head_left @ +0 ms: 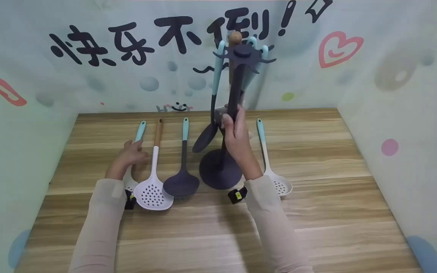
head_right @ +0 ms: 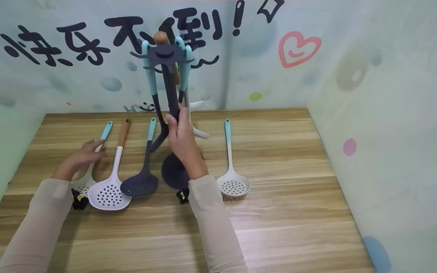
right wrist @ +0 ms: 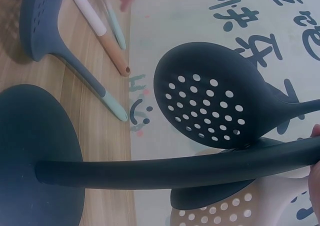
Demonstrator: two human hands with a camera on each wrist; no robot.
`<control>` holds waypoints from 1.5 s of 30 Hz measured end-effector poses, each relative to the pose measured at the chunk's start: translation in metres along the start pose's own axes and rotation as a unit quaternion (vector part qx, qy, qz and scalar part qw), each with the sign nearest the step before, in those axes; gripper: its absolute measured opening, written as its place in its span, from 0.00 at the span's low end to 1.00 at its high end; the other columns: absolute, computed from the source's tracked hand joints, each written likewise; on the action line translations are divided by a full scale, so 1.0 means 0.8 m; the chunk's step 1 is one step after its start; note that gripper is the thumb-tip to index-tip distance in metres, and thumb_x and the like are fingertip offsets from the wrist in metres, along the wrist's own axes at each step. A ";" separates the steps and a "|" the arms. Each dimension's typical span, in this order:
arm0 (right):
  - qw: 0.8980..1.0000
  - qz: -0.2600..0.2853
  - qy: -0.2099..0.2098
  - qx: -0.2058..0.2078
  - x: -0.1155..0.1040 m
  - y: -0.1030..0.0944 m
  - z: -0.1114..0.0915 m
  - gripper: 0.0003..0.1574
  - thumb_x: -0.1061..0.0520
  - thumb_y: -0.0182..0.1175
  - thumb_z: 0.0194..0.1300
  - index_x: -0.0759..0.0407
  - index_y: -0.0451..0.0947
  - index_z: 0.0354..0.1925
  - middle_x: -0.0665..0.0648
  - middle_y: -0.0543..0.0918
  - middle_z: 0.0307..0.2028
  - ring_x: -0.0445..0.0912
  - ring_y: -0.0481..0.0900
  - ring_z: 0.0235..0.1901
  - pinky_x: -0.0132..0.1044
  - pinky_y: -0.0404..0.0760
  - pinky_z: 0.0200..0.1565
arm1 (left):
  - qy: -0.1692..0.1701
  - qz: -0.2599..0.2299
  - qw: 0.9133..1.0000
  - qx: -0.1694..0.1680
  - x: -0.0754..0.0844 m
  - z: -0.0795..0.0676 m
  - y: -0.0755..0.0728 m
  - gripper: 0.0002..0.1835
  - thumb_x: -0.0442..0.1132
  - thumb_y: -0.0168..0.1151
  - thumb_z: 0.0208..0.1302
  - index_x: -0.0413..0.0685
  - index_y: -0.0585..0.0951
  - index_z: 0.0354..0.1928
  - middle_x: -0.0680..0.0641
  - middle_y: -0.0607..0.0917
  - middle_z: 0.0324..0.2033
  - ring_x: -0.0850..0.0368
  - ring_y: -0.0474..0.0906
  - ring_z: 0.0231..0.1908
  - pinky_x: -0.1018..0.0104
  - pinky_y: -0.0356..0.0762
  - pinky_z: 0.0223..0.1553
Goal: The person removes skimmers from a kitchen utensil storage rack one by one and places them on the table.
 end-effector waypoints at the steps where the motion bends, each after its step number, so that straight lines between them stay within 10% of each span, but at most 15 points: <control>1: 1.000 0.003 0.002 -0.001 0.000 0.000 0.000 0.18 0.62 0.42 0.71 0.73 0.58 0.54 0.54 0.68 0.28 0.44 0.67 0.30 0.33 0.67 0.35 | 0.011 0.001 1.000 0.006 0.007 -0.002 -0.002 0.39 0.37 0.45 0.62 0.39 0.41 0.71 0.28 0.30 0.68 0.26 0.33 0.67 0.37 0.43 0.66; 9: 1.000 0.008 -0.011 -0.002 0.001 0.000 0.000 0.28 0.49 0.41 0.70 0.71 0.58 0.54 0.52 0.68 0.28 0.42 0.67 0.30 0.32 0.67 0.34 | 0.093 0.043 0.994 0.042 0.071 -0.027 -0.011 0.38 0.41 0.46 0.68 0.38 0.40 0.71 0.28 0.34 0.69 0.26 0.31 0.67 0.35 0.42 0.65; 21: 1.000 0.011 0.017 0.000 0.001 0.000 0.001 0.18 0.65 0.42 0.71 0.74 0.57 0.55 0.53 0.67 0.28 0.44 0.67 0.30 0.32 0.67 0.35 | 0.270 0.005 0.958 0.099 0.176 -0.070 0.004 0.43 0.44 0.52 0.67 0.47 0.37 0.73 0.37 0.40 0.72 0.40 0.33 0.71 0.41 0.39 0.68; 34: 1.000 -0.007 0.030 -0.003 -0.027 -0.002 0.000 0.17 0.69 0.41 0.70 0.77 0.57 0.54 0.56 0.67 0.29 0.52 0.67 0.32 0.32 0.66 0.38 | 0.399 -0.109 0.895 0.167 0.255 -0.103 0.021 0.42 0.51 0.55 0.65 0.55 0.44 0.73 0.50 0.56 0.71 0.58 0.53 0.69 0.53 0.56 0.67; 45: 1.000 -0.017 -0.005 0.008 0.000 -0.001 -0.001 0.16 0.65 0.43 0.71 0.72 0.58 0.54 0.55 0.68 0.28 0.46 0.67 0.31 0.33 0.66 0.37 | 0.486 -0.241 0.818 0.191 0.293 -0.105 0.034 0.29 0.38 0.48 0.70 0.43 0.55 0.70 0.42 0.73 0.58 0.58 0.71 0.57 0.63 0.71 0.56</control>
Point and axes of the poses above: each hand's wrist, its own z-axis towards the middle knuckle, its own y-axis out of the palm, x = y × z, the point moved 4 cm from there along z, towards the middle knuckle
